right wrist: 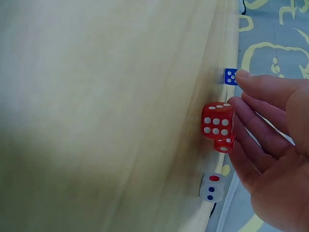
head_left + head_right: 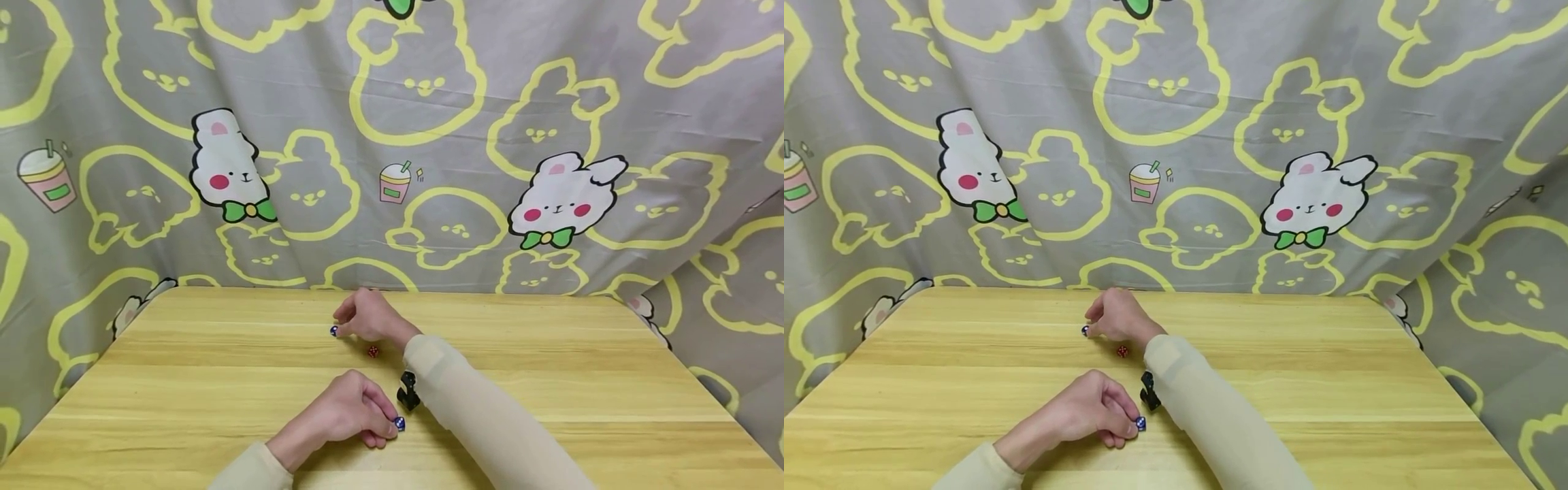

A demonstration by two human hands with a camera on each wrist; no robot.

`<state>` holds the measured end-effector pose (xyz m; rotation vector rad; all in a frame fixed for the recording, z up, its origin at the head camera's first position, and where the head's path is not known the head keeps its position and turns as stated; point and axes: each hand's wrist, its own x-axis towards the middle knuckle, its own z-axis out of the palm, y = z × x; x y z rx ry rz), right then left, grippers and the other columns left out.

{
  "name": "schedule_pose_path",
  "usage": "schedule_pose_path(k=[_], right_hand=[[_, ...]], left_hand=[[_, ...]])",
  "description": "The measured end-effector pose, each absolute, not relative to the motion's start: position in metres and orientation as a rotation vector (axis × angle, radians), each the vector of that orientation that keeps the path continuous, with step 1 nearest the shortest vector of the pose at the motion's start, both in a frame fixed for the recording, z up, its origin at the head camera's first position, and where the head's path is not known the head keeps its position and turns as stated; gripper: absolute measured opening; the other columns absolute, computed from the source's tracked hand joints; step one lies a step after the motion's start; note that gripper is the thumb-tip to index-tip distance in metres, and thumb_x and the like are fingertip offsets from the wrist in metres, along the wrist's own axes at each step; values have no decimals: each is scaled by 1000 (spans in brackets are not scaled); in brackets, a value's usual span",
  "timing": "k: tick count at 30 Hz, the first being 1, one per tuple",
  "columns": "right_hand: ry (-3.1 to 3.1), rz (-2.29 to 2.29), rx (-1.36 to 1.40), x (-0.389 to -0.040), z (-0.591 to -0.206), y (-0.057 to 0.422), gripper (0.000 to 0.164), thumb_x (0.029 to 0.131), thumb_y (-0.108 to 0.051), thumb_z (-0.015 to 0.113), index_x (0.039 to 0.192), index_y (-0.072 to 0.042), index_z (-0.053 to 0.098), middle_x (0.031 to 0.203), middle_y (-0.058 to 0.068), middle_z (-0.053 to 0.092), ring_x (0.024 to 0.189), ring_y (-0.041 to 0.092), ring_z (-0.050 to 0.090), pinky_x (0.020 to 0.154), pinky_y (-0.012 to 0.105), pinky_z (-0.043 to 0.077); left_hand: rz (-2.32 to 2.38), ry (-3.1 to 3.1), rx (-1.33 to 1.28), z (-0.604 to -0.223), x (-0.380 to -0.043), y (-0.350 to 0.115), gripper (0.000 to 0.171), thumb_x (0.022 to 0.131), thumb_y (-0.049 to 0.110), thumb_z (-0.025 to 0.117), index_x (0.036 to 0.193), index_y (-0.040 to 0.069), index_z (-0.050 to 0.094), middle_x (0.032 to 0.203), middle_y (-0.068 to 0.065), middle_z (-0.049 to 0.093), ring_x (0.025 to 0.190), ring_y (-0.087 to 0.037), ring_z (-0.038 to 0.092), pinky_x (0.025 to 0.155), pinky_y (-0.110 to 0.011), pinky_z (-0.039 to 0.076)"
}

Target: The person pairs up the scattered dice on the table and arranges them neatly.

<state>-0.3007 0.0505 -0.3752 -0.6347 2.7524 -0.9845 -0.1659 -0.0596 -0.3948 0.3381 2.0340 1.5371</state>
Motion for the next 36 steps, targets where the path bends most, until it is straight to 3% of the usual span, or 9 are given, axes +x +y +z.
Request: schedule_pose_path(k=[20, 28, 36], right_hand=[[2814, -815, -722, -303, -376, 45, 7, 89, -23, 87, 96, -22, 87, 91, -9, 82, 90, 6, 66, 81, 21, 53], [2785, -949, -677, -300, -372, 51, 6, 88, -23, 88, 93, -20, 85, 91, -9, 81, 90, 7, 67, 84, 26, 55], [2767, -1076, -616, -297, -368, 64, 4, 91, -24, 85, 94, -21, 84, 92, -8, 80, 84, 7, 68, 77, 26, 57]], left_hand=[[1543, 2030, 329, -396, -166, -61, 10, 81, -3, 84, 89, -3, 77, 75, -13, 79, 57, -10, 70, 56, -24, 61], [1532, 2033, 325, -394, -167, -61, 10, 81, -2, 85, 89, -2, 77, 76, -13, 79, 57, -10, 70, 56, -24, 61], [1530, 2035, 324, -394, -166, -60, 10, 81, -2, 85, 88, -1, 77, 76, -13, 79, 58, -11, 71, 56, -24, 62]])
